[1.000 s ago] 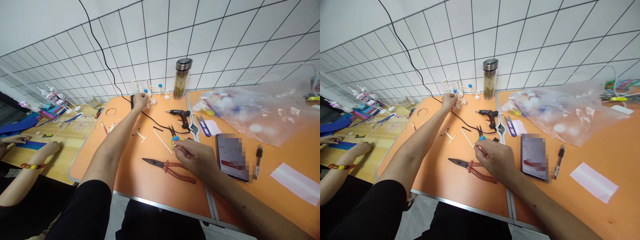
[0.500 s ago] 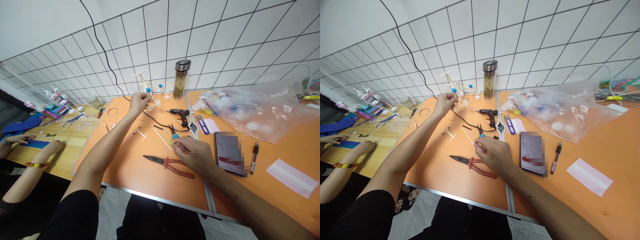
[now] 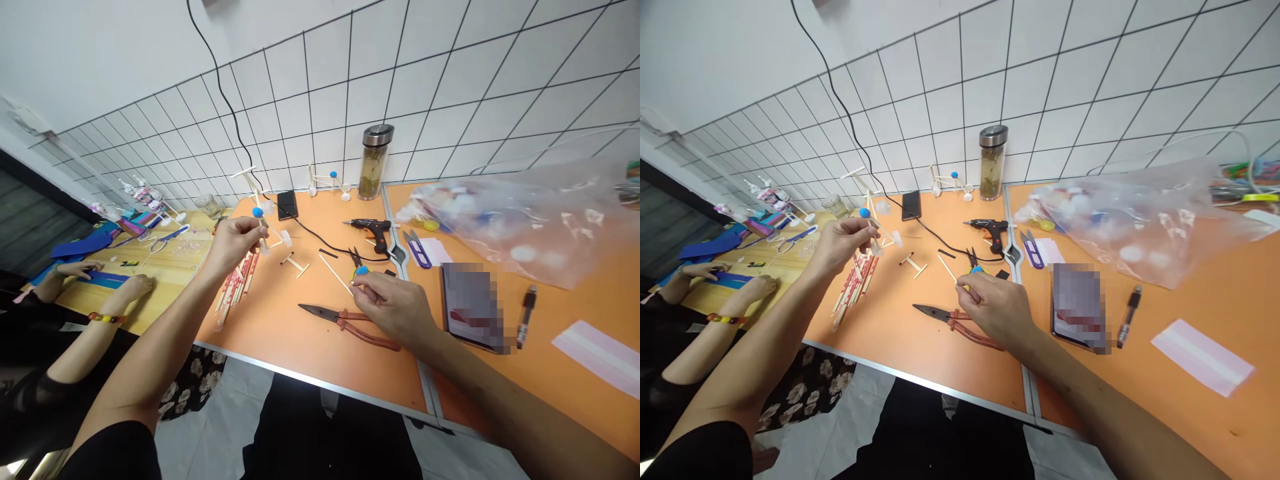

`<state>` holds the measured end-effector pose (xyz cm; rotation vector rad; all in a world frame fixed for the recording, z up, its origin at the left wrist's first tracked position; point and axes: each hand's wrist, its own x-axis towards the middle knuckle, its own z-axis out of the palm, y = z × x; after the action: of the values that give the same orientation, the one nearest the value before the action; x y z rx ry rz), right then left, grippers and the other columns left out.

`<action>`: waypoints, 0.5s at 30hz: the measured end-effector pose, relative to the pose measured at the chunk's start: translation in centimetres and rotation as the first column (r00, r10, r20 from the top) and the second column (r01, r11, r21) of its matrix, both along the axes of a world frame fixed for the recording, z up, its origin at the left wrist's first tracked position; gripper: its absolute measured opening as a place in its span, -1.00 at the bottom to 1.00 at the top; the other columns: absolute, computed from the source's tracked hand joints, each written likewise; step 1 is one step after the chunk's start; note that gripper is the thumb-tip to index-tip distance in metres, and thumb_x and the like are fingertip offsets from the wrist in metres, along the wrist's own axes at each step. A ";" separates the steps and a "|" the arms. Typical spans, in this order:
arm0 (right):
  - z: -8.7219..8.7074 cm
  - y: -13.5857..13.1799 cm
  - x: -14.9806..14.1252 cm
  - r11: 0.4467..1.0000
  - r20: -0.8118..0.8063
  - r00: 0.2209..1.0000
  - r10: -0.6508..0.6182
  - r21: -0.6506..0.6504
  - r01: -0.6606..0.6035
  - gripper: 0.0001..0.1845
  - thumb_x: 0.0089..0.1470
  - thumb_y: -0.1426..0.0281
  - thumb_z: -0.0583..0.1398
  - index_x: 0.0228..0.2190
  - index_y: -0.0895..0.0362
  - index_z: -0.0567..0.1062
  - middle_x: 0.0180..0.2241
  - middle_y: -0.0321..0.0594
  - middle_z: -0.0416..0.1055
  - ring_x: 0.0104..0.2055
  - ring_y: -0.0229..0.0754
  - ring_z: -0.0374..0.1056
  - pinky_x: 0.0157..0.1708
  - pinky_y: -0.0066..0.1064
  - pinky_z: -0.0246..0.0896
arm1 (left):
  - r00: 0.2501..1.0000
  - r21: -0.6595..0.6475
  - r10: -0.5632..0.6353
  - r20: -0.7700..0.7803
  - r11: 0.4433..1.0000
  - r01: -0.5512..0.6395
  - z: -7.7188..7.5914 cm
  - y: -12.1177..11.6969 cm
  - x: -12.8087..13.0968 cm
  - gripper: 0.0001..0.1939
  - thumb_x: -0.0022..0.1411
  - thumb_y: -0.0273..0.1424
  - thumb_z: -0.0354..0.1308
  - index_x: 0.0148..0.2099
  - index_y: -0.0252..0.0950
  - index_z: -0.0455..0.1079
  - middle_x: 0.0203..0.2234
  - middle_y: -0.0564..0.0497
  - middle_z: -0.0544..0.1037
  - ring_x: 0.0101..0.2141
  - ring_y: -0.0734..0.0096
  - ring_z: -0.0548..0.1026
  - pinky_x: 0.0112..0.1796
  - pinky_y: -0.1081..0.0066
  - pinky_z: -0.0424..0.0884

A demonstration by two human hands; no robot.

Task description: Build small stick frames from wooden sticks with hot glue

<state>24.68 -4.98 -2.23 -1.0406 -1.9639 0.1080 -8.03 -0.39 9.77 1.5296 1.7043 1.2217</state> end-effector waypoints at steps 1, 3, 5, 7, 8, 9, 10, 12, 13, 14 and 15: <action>-0.1 0.0 0.0 1.000 0.001 1.000 -0.002 0.007 0.002 -0.79 0.28 0.43 0.23 -0.39 0.07 0.64 -0.56 -0.41 0.45 -0.53 -0.33 0.34 -0.46 -0.43 0.11 | 1.000 0.018 0.005 0.002 1.000 -0.005 0.1 0.0 -1.1 -0.85 0.16 -0.39 0.37 -0.47 -0.18 0.62 -0.59 0.01 0.51 -0.59 0.47 0.42 -0.52 0.43 0.41; -0.2 -0.1 -0.1 1.000 0.005 1.000 -0.005 0.016 0.005 -0.79 0.28 0.43 0.23 -0.38 0.07 0.65 -0.55 -0.41 0.47 -0.54 -0.33 0.34 -0.47 -0.43 0.11 | 1.000 0.075 -0.012 0.024 0.997 0.011 0.3 0.4 -3.5 -0.84 0.15 -0.41 0.36 -0.49 -0.21 0.61 -0.62 0.01 0.47 -0.61 0.50 0.37 -0.55 0.47 0.33; -0.4 -0.1 -0.2 1.000 0.014 1.000 0.000 0.020 -0.001 -0.79 0.28 0.43 0.23 -0.37 0.07 0.65 -0.54 -0.40 0.48 -0.54 -0.33 0.34 -0.46 -0.43 0.14 | 0.999 0.083 0.012 0.037 0.996 -0.015 0.3 1.5 -5.7 -0.83 0.15 -0.41 0.36 -0.50 -0.24 0.60 -0.60 -0.02 0.52 -0.60 0.51 0.38 -0.55 0.48 0.33; -0.5 -0.1 -0.2 1.000 0.016 1.000 0.002 0.025 -0.002 -0.79 0.28 0.44 0.23 -0.37 0.07 0.65 -0.54 -0.40 0.50 -0.54 -0.32 0.36 -0.45 -0.44 0.17 | 0.992 0.076 0.104 0.076 0.991 -0.110 0.1 3.3 -7.7 -0.83 0.13 -0.45 0.37 -0.50 -0.26 0.57 -0.56 -0.04 0.56 -0.57 0.50 0.41 -0.54 0.51 0.34; -0.5 0.0 -0.2 1.000 0.018 1.000 -0.001 0.029 0.000 -0.80 0.28 0.44 0.23 -0.37 0.06 0.64 -0.54 -0.40 0.49 -0.54 -0.32 0.36 -0.45 -0.44 0.17 | 0.986 0.072 0.140 0.086 0.987 -0.146 0.0 4.3 -8.5 -0.85 0.13 -0.46 0.38 -0.48 -0.28 0.58 -0.56 -0.04 0.56 -0.58 0.51 0.41 -0.53 0.52 0.35; -0.5 0.0 -0.2 1.000 0.023 1.000 -0.004 0.031 0.003 -0.80 0.28 0.43 0.24 -0.38 0.06 0.64 -0.55 -0.41 0.48 -0.55 -0.32 0.36 -0.47 -0.43 0.17 | 0.982 0.075 0.167 0.091 0.982 -0.174 -0.2 5.5 -9.2 -0.86 0.15 -0.47 0.37 -0.47 -0.29 0.58 -0.56 -0.03 0.56 -0.59 0.53 0.40 -0.54 0.53 0.34; -0.4 0.0 -0.2 1.000 0.032 0.999 -0.005 0.030 0.004 -0.79 0.29 0.41 0.24 -0.39 0.06 0.63 -0.56 -0.41 0.46 -0.56 -0.32 0.34 -0.48 -0.43 0.15 | 0.977 0.078 0.192 0.097 0.977 -0.200 -0.4 6.8 -9.7 -0.86 0.16 -0.48 0.36 -0.46 -0.30 0.58 -0.58 -0.01 0.54 -0.60 0.54 0.39 -0.55 0.54 0.34; -0.2 -0.1 -0.1 1.000 0.053 0.999 0.002 0.019 -0.003 -0.77 0.32 0.39 0.24 -0.39 0.06 0.62 -0.57 -0.42 0.44 -0.58 -0.33 0.32 -0.50 -0.42 0.13 | 0.961 0.070 0.253 0.110 0.963 -0.262 -0.8 9.4 -10.4 -0.83 0.17 -0.51 0.35 -0.47 -0.32 0.54 -0.58 0.00 0.54 -0.60 0.55 0.41 -0.54 0.56 0.36; 0.0 -0.1 -0.1 1.000 0.056 0.998 0.008 0.009 -0.009 -0.77 0.33 0.38 0.23 -0.39 0.06 0.62 -0.57 -0.41 0.43 -0.58 -0.33 0.32 -0.51 -0.42 0.12 | 0.953 0.076 0.279 0.117 0.954 -0.288 -1.1 10.7 -10.6 -0.82 0.19 -0.50 0.36 -0.47 -0.32 0.53 -0.57 0.00 0.54 -0.59 0.57 0.41 -0.53 0.57 0.37; 0.1 -0.1 0.0 1.000 0.055 0.998 0.016 -0.007 -0.015 -0.76 0.34 0.39 0.22 -0.39 0.06 0.61 -0.57 -0.41 0.43 -0.58 -0.33 0.33 -0.51 -0.43 0.12 | 0.948 0.080 0.295 0.120 0.949 -0.306 -1.5 12.0 -10.7 -0.82 0.20 -0.50 0.37 -0.46 -0.32 0.53 -0.57 0.01 0.54 -0.59 0.58 0.41 -0.52 0.59 0.37; 0.2 -0.2 0.0 1.000 0.040 0.999 0.017 -0.021 -0.016 -0.76 0.33 0.39 0.22 -0.39 0.06 0.61 -0.57 -0.40 0.43 -0.58 -0.33 0.32 -0.51 -0.43 0.12 | 0.939 0.081 0.320 0.125 0.940 -0.331 -1.8 13.3 -10.7 -0.83 0.21 -0.50 0.37 -0.44 -0.33 0.53 -0.57 0.02 0.54 -0.59 0.58 0.41 -0.52 0.59 0.37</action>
<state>24.67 -5.15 -2.00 -1.0473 -2.0122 0.1174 -18.74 12.95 7.94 1.2378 1.8989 1.5511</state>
